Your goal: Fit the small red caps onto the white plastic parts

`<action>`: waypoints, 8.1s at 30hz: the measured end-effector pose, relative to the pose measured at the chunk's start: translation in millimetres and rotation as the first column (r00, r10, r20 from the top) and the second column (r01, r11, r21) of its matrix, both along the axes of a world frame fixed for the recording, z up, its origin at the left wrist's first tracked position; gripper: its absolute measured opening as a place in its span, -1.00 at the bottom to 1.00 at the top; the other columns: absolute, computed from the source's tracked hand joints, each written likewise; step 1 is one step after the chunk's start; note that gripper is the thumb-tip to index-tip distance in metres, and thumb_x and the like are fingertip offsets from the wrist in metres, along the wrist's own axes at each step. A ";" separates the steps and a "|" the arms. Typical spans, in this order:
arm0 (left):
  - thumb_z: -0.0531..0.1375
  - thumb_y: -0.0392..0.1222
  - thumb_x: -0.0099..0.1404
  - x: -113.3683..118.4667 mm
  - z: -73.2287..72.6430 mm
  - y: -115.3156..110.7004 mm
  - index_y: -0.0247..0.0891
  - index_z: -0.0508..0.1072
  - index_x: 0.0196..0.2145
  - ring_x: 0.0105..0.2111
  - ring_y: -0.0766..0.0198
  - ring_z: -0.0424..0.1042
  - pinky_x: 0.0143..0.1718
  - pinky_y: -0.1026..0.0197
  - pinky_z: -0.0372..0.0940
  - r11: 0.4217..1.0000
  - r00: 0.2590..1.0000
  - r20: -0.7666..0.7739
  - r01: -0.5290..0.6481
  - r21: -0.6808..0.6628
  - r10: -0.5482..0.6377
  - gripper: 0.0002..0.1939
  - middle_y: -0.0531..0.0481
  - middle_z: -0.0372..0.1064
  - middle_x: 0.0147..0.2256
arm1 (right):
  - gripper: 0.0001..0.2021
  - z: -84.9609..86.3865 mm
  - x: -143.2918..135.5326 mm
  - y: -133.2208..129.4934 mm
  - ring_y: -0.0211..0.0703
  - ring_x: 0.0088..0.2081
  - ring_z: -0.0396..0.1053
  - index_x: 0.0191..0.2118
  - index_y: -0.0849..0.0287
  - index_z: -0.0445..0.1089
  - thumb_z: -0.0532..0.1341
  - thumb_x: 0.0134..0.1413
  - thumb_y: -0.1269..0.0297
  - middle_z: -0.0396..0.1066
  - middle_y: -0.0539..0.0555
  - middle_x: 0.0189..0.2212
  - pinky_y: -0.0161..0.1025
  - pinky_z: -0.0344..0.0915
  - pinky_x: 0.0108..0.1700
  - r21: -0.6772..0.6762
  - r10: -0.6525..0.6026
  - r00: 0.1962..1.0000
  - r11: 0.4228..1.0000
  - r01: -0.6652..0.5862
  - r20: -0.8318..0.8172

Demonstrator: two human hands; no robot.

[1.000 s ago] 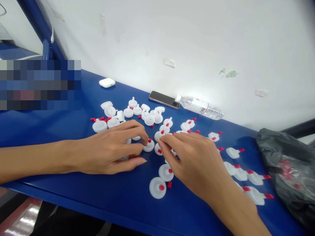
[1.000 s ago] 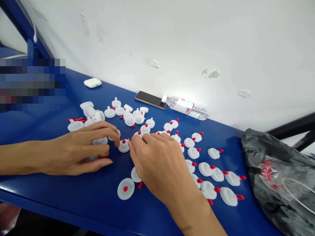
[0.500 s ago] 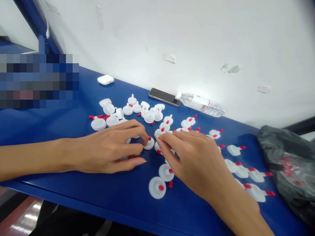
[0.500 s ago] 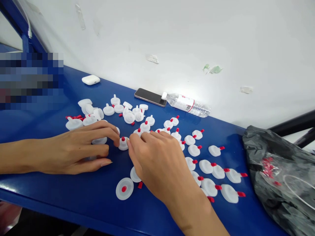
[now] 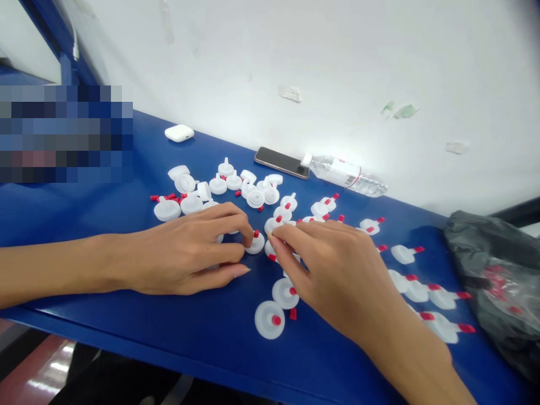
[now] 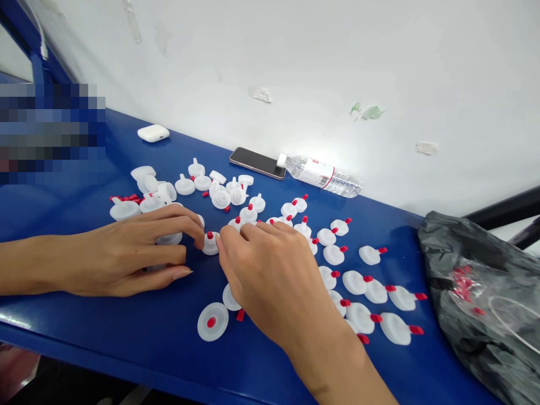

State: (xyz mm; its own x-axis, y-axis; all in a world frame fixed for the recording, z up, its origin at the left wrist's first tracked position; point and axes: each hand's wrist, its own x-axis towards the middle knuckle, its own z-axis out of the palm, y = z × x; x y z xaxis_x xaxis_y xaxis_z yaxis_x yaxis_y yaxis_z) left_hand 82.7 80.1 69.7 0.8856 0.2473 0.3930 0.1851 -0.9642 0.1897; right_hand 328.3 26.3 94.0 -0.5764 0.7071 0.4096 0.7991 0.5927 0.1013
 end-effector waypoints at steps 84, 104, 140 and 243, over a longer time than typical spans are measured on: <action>0.12 -0.13 0.55 -8.3 -2.6 4.5 -0.22 0.44 -0.20 -0.51 0.43 0.31 -0.51 0.31 0.20 0.940 0.937 0.227 -0.303 0.159 0.264 -0.82 0.02 0.38 -0.24 | -0.79 7.3 14.3 17.1 -0.13 -0.39 0.44 -0.26 0.13 0.55 0.18 0.39 0.29 0.53 0.00 -0.47 -0.17 0.23 -0.20 -0.047 -0.231 0.946 0.973 0.226 -0.227; 0.22 -0.35 0.44 -6.5 -2.2 5.1 0.10 0.59 0.02 -0.18 0.25 0.34 -0.28 0.27 0.37 0.935 0.847 0.423 -0.354 -0.002 0.321 -0.65 -0.05 0.29 -0.11 | -0.83 7.6 1.4 9.2 -0.10 -0.21 0.48 -0.08 0.18 0.53 0.18 0.40 0.39 0.61 0.09 -0.25 -0.10 0.29 -0.04 0.036 -0.016 0.948 0.999 0.029 -0.319; 0.10 -0.08 0.53 -13.1 6.3 14.5 0.00 0.20 0.24 -0.01 0.25 0.47 -0.02 0.25 0.37 0.909 0.806 0.423 -0.340 -0.243 0.414 -0.63 0.04 0.38 0.05 | -0.78 29.3 -43.0 64.2 0.03 -0.09 0.45 -0.14 0.10 0.62 0.19 0.38 0.39 0.63 0.10 -0.21 -0.10 0.22 -0.05 -0.305 -0.313 0.943 0.893 0.332 0.112; 0.05 -0.29 0.51 -19.0 0.5 25.0 -0.20 0.35 -0.02 -0.07 0.19 0.44 -0.04 0.15 0.32 0.946 0.896 0.306 -0.312 -0.086 0.323 -0.86 -0.03 0.49 -0.07 | -0.74 -3.3 30.5 87.8 0.20 0.01 0.49 -0.15 0.18 0.60 0.16 0.36 0.24 0.59 0.23 -0.06 0.14 0.34 0.11 -0.199 -0.352 0.881 0.933 0.301 -0.317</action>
